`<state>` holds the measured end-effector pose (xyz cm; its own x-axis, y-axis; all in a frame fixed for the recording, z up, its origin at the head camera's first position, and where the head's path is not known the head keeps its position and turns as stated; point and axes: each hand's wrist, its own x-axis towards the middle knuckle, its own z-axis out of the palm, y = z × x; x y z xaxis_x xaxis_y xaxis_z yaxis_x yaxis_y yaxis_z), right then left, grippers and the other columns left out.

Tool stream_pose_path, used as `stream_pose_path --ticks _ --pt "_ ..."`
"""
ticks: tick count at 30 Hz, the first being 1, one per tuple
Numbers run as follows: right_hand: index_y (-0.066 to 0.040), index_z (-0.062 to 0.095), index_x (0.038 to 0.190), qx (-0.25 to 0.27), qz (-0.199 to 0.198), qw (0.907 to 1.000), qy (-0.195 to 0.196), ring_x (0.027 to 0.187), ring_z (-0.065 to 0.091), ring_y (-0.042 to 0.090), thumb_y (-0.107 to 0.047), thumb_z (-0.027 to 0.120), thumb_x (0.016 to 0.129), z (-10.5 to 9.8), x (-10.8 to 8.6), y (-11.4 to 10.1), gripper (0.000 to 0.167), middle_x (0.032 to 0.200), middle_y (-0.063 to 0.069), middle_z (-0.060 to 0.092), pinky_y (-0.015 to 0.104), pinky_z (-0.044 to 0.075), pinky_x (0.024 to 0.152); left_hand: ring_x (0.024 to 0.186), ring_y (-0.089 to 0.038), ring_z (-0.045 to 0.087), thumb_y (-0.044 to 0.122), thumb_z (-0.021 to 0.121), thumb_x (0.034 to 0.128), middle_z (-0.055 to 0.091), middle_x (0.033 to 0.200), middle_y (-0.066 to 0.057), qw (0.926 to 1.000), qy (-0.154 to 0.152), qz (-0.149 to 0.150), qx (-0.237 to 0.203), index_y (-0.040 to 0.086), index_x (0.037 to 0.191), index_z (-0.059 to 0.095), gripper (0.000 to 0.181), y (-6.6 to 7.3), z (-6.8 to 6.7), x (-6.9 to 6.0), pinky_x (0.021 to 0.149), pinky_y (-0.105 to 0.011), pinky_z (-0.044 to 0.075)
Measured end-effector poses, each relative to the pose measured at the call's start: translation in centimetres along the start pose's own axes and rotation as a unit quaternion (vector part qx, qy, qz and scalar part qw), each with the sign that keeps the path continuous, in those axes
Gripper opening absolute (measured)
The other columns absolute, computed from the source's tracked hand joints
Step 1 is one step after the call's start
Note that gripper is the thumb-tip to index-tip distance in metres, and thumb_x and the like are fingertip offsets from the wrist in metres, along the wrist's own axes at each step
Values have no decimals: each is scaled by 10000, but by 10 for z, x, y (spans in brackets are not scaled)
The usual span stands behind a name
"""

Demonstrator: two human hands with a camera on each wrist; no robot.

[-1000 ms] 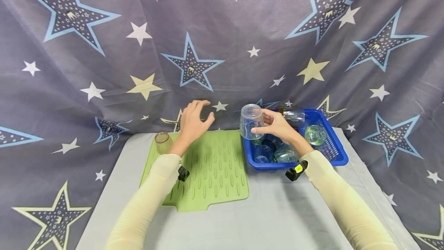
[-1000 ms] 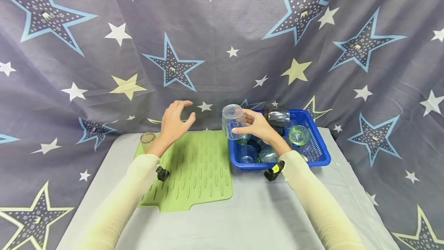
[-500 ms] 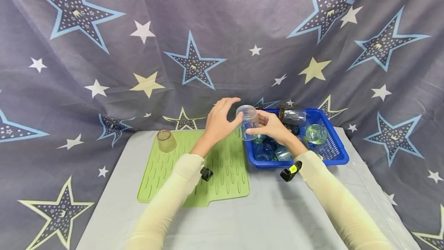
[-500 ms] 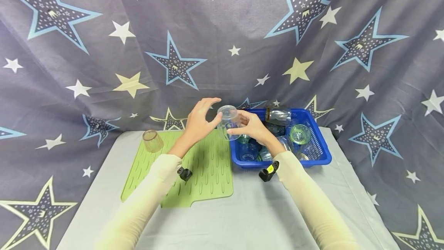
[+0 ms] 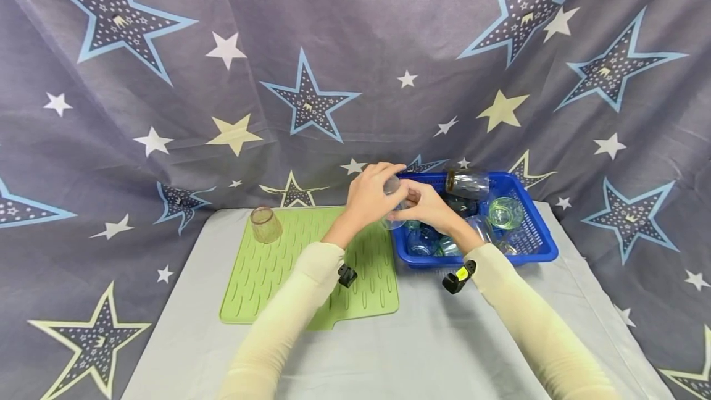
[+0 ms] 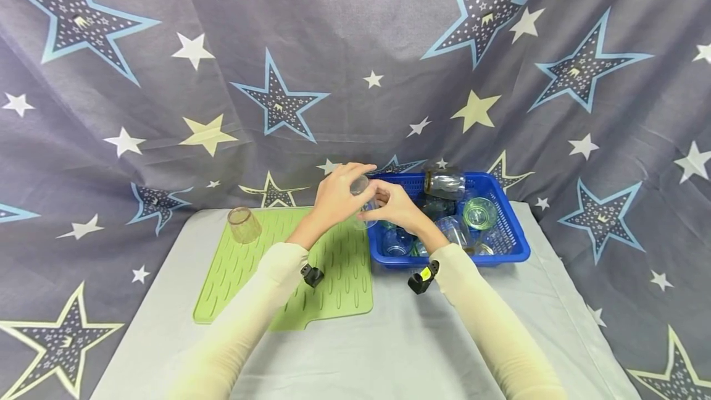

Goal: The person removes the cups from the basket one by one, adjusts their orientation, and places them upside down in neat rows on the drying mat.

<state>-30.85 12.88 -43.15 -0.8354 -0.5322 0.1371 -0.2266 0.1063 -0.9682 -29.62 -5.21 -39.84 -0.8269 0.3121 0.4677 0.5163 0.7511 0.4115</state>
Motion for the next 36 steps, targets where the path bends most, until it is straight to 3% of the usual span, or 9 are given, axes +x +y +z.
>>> stream_pose_path --ticks 5,12,17,20,24,27,36 --pt "-63 618 1256 -94 -186 9998 -56 1134 673 155 14 795 826 3 0 -3 471 1241 48 682 384 581 941 1219 -194 612 454 553 972 672 1321 51 9995 -15 -109 289 279 1350 670 432 4 1 2 892 -407 570" --pt "-31 600 1341 -319 -387 9987 -44 1125 671 130 25 797 809 2 0 -5 570 1293 113 670 426 550 997 1199 -199 624 490 523 965 672 1332 44 9970 -197 -409 627 289 1359 664 464 8 2 4 880 -430 576" --pt "-14 633 1259 -312 -376 9988 -14 1113 673 121 33 809 796 2 0 -5 497 1245 91 686 454 558 975 1192 -221 635 473 516 967 675 1331 31 9955 -301 -555 705 279 1347 670 454 10 3 5 879 -471 576" --pt "5 640 1256 -280 -324 9991 17 1147 668 124 51 814 786 2 0 -6 503 1278 140 683 455 550 1001 1117 -244 677 415 519 978 708 1278 7 9952 -69 -509 830 245 1264 722 390 12 5 5 838 -471 587" --pt "14 605 1364 -254 -313 9992 9 1207 658 185 68 816 774 2 0 -9 628 1360 220 640 444 541 1028 930 -278 730 325 544 980 766 1122 -39 9922 586 -230 1075 174 1089 790 308 14 7 5 715 -456 602" --pt "11 587 1393 -288 -322 9991 -15 1227 653 230 66 822 768 2 0 -11 670 1368 226 635 396 556 1010 831 -287 733 284 557 970 780 1022 -62 9888 907 -71 1179 142 1014 805 289 15 8 5 647 -447 598" --pt "0 586 1396 -272 -329 9991 -77 1235 652 246 59 813 786 3 0 -10 654 1365 216 639 465 507 1074 786 -301 724 247 559 946 784 983 -91 9897 974 -43 1048 115 1008 813 293 15 5 4 621 -448 593"
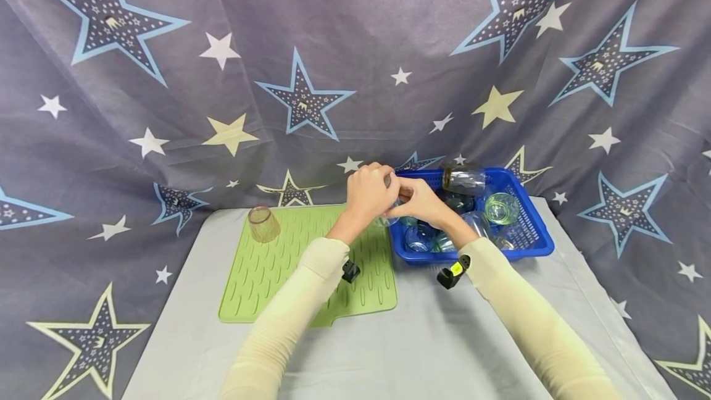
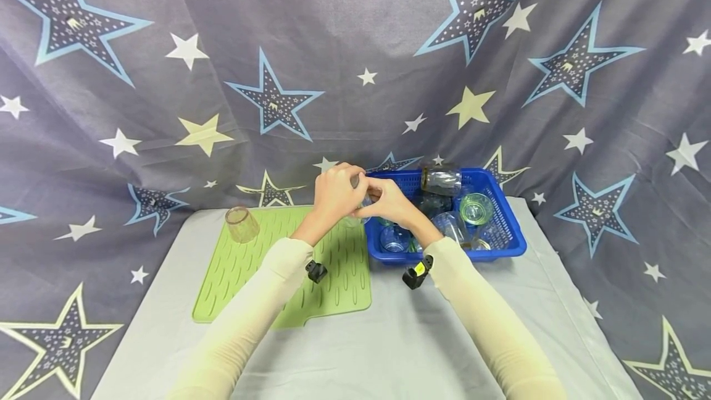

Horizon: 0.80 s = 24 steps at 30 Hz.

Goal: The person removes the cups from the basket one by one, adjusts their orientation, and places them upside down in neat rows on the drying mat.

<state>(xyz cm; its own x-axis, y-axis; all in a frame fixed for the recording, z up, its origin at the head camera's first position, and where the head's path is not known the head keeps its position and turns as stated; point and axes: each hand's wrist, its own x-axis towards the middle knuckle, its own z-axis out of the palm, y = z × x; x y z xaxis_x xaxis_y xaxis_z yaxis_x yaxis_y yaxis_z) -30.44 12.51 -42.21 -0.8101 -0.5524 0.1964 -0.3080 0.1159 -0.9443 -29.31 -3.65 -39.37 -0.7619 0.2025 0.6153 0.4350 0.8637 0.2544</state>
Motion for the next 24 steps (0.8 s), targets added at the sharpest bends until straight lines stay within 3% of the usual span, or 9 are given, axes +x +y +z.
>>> stream_pose_path --ticks 7,14,24 --pt "-4 545 1432 23 -2 9999 -156 1341 572 331 48 792 815 3 1 -2 666 1447 206 581 496 436 1143 801 -300 727 234 581 935 784 980 -93 9999 72 -41 -112 110 994 816 272 -4 0 -1 644 -467 599" --pt "-16 556 1415 -112 -64 9997 -229 1311 595 306 36 794 821 2 4 -5 642 1415 193 607 442 477 1115 772 -297 729 239 573 932 782 946 -95 9997 216 53 -94 100 956 816 281 -6 -3 1 637 -458 595" --pt "-32 520 1454 -241 -60 9994 -239 1343 569 321 4 801 828 1 7 -10 687 1436 183 593 475 456 1130 738 -297 720 229 575 928 785 945 -87 9996 271 72 -67 107 957 817 272 -8 -7 4 624 -452 586"
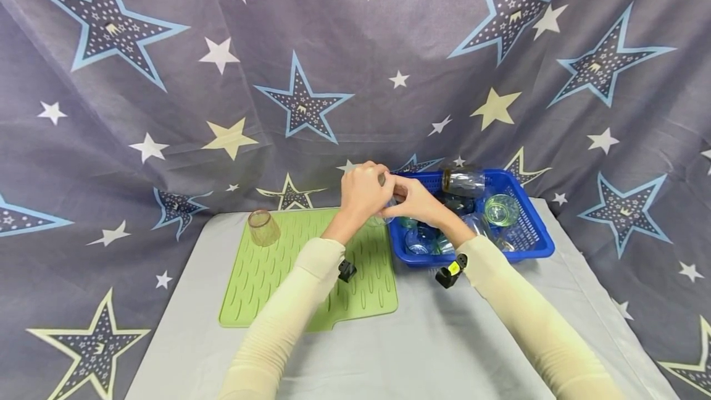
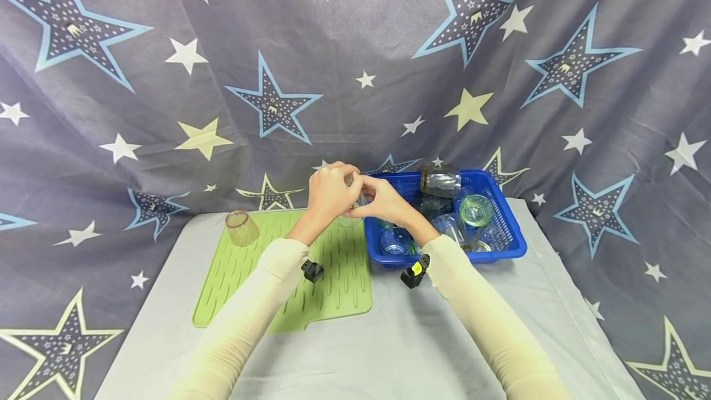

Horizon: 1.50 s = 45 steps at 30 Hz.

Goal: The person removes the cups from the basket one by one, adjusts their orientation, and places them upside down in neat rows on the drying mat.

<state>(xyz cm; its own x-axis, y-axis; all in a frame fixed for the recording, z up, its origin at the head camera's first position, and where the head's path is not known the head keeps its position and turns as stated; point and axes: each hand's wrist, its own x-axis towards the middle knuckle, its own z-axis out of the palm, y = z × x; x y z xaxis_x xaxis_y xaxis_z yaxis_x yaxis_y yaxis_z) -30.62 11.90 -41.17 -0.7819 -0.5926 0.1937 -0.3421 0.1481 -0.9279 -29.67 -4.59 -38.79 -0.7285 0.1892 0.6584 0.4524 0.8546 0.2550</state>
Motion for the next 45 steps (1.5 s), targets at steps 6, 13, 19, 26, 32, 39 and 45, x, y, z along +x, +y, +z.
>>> stream_pose_path --ticks 6,13,19,26,32,39,45 --pt "-89 482 1501 -239 232 9994 -44 1379 534 336 -75 805 857 -6 0 0 721 1490 146 553 538 391 1172 681 -278 713 223 581 938 785 952 -102 9999 56 -17 112 99 952 813 263 -12 -3 -1 605 -449 589" --pt "-59 464 1509 -1159 547 9912 -331 1431 453 411 -172 801 877 -23 -3 -1 725 1535 205 489 594 357 1175 720 -304 705 217 598 920 778 931 -94 9994 127 -181 283 102 964 816 251 -34 -7 -6 627 -463 590" --pt "-10 513 1466 -2472 628 9638 -776 1378 510 417 -222 822 855 -34 -6 -2 717 1483 232 538 589 427 1119 736 -319 696 216 575 910 773 939 -91 9982 -8 -470 370 114 969 817 269 -57 -7 -13 626 -501 575" --pt "12 524 1450 -3315 944 9278 -1425 1382 496 432 -234 820 863 -39 -8 2 702 1467 257 543 571 448 1104 688 -337 673 201 534 891 747 848 -109 9973 -43 -590 443 85 890 799 289 -83 -6 -22 587 -508 556" --pt "9 534 1441 -3673 1194 9027 -1898 1386 497 416 -198 823 857 -35 -11 6 684 1467 242 549 540 463 1101 766 -353 689 203 543 890 750 884 -117 9950 -98 -768 635 69 914 792 284 -105 -3 -30 602 -496 565" --pt "16 558 1412 -3808 1265 8870 -2287 1367 519 404 -196 839 835 -30 -16 17 675 1449 222 571 515 485 1083 824 -368 684 177 611 909 749 940 -142 9910 3 -1015 868 46 987 792 237 -131 4 -41 621 -495 581" --pt "25 567 1400 -3855 1457 8766 -2484 1356 532 396 -167 843 828 -25 -18 26 664 1452 214 571 510 494 1075 781 -398 657 116 619 907 723 894 -188 9911 406 -961 824 -13 925 770 200 -148 13 -54 648 -514 583"
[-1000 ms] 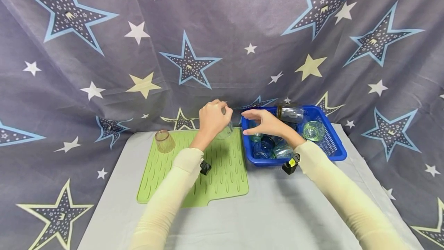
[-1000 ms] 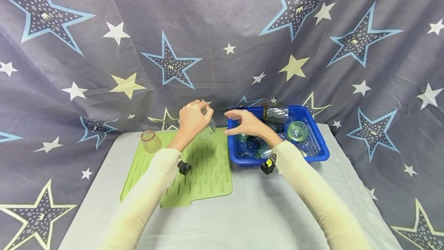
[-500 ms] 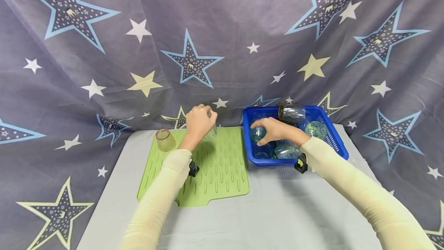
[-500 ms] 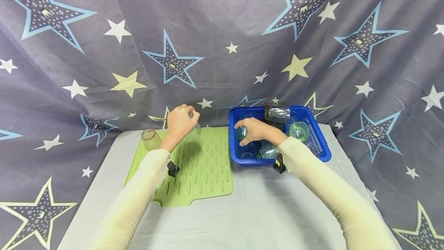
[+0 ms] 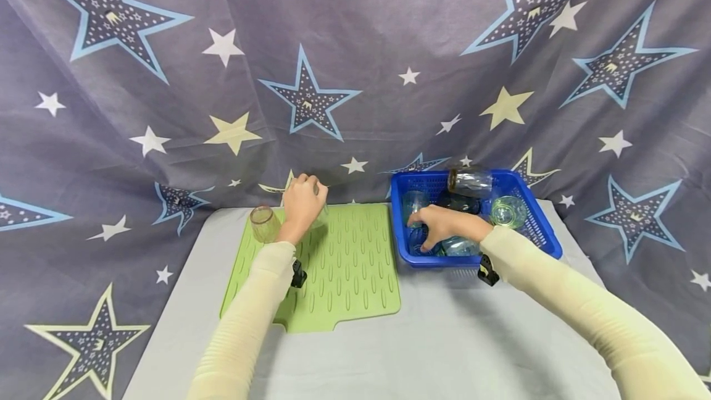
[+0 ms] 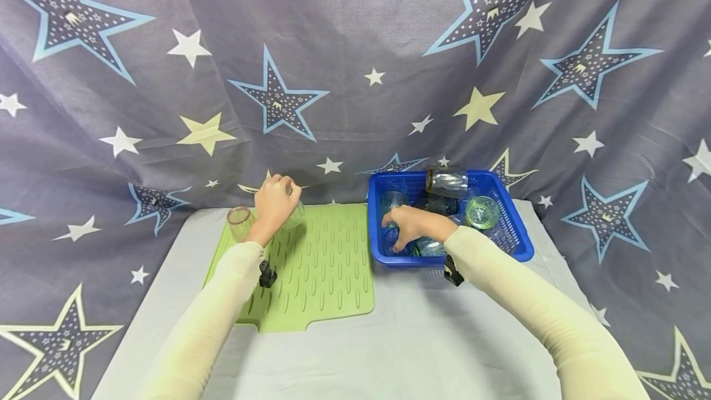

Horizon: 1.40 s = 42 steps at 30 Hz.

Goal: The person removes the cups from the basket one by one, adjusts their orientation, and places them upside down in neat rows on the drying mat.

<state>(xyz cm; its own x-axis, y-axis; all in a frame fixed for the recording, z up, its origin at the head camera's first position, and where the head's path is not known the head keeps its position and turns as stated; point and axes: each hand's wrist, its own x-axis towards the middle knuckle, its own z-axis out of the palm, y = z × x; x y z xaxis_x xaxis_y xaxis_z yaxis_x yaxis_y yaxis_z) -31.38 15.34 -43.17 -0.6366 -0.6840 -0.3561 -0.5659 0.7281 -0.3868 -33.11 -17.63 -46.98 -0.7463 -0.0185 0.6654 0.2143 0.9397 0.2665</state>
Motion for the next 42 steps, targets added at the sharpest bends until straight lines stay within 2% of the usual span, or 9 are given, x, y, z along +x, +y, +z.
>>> stream_pose_path --ticks 4,8,13,16,19,26,34,42 --pt "35 585 1377 -99 -44 9999 -37 1330 557 389 -161 865 801 4 2 1 670 1423 206 597 490 512 1057 779 -400 652 110 618 913 704 859 -190 9999 125 -30 14 -21 878 755 192 -12 9 -6 604 -529 569" --pt "21 604 1359 -129 -72 9998 -98 1305 577 389 -131 864 789 8 5 2 645 1405 200 612 465 540 1019 817 -416 659 117 603 919 705 879 -197 9999 3 -145 39 -24 886 744 202 -22 17 -9 638 -548 566" --pt "6 617 1346 -139 -30 9998 -133 1266 606 386 -77 858 780 11 7 3 620 1394 216 615 427 573 958 910 -425 661 135 576 948 712 982 -216 9981 -502 -364 -49 -25 970 744 233 -32 22 -11 741 -580 563" --pt "4 611 1353 -173 5 9997 -184 1269 605 383 -59 856 784 13 8 4 623 1404 220 606 406 583 931 981 -420 644 157 549 980 703 1055 -216 9943 -928 -522 -25 -19 1035 736 263 -38 24 -12 807 -588 550" --pt "-1 607 1362 -181 50 9996 -226 1281 599 383 -56 852 791 14 8 4 624 1415 212 601 398 584 926 1017 -418 628 164 537 1002 689 1096 -219 9905 -1232 -609 10 -21 1087 725 277 -44 27 -13 839 -596 536" --pt "11 627 1335 -253 -180 9994 -179 1229 632 378 -26 844 775 14 9 5 601 1371 214 633 367 586 869 1070 -434 602 218 488 1032 670 1152 -217 9842 -1582 -788 127 -14 1121 700 327 -59 38 -18 874 -617 516" --pt "18 632 1327 -150 -261 9995 -57 1253 617 387 -28 846 782 17 9 7 587 1371 209 634 415 582 942 1060 -435 602 208 518 1020 681 1153 -215 9825 -1691 -730 272 -22 1108 701 307 -70 46 -24 874 -600 525" --pt "29 634 1321 -57 -301 9995 -8 1240 626 393 -12 842 779 16 7 8 582 1372 216 632 414 586 939 1101 -434 584 218 519 1024 675 1179 -206 9799 -1823 -776 221 -11 1133 692 307 -74 48 -26 901 -608 511"
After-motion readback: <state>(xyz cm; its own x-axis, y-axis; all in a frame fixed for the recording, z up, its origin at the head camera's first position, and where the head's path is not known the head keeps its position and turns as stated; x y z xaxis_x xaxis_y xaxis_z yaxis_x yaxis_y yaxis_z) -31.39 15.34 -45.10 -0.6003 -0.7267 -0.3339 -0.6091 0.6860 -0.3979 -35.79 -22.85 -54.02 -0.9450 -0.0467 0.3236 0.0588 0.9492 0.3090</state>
